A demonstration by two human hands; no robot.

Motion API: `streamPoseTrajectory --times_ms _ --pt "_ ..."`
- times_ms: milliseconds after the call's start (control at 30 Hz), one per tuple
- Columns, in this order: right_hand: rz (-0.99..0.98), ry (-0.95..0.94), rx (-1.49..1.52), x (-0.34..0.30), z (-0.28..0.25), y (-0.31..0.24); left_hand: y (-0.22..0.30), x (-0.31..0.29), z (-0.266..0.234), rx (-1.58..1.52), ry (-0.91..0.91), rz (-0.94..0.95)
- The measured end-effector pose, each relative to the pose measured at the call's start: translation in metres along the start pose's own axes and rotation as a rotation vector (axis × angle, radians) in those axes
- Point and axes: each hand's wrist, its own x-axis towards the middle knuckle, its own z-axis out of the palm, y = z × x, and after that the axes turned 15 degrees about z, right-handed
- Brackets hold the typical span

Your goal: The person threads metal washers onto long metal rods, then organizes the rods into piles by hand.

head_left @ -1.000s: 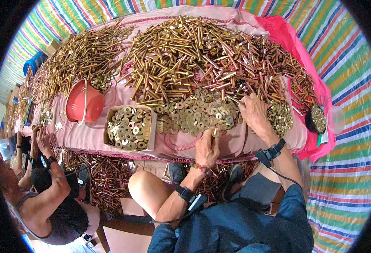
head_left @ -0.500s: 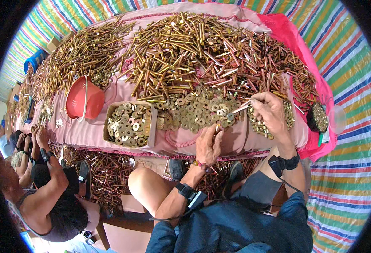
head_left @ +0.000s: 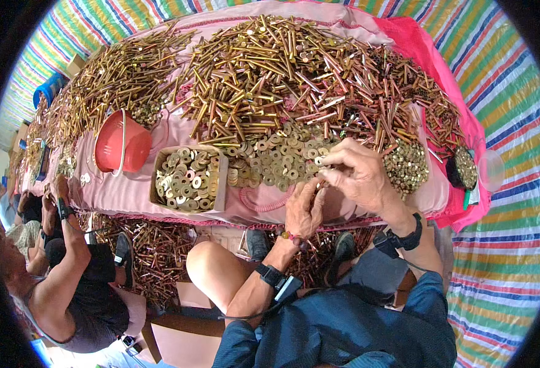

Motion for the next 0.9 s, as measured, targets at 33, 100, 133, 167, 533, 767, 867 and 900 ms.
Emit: streamPoseTrajectory --times_ms 33,100,133,167,533,767,867,900 --pt "0.001 0.000 -0.002 -0.002 0.005 0.004 0.001 0.000 0.000 -0.003 0.000 0.000" --pt "0.069 -0.006 0.003 -0.006 0.014 0.010 0.001 0.001 0.000 -0.012 0.013 0.000" --pt "0.208 -0.034 0.049 -0.011 0.017 0.010 0.002 0.002 -0.001 -0.011 0.015 -0.001" --pt "0.207 -0.036 0.049 -0.014 0.023 0.014 0.002 0.002 -0.002 -0.021 -0.002 0.003" --pt "0.251 -0.042 -0.219 -0.034 0.051 0.047 -0.003 -0.004 -0.004 -0.062 0.003 -0.066" --pt "0.159 -0.017 -0.120 -0.055 0.076 0.071 -0.003 -0.008 -0.009 -0.138 -0.110 -0.049" --pt "0.122 -0.014 -0.106 -0.053 0.073 0.069 -0.001 -0.003 -0.015 -0.096 -0.122 0.041" --pt "0.124 -0.007 -0.110 -0.052 0.074 0.068 -0.002 -0.003 -0.016 -0.101 -0.125 0.047"
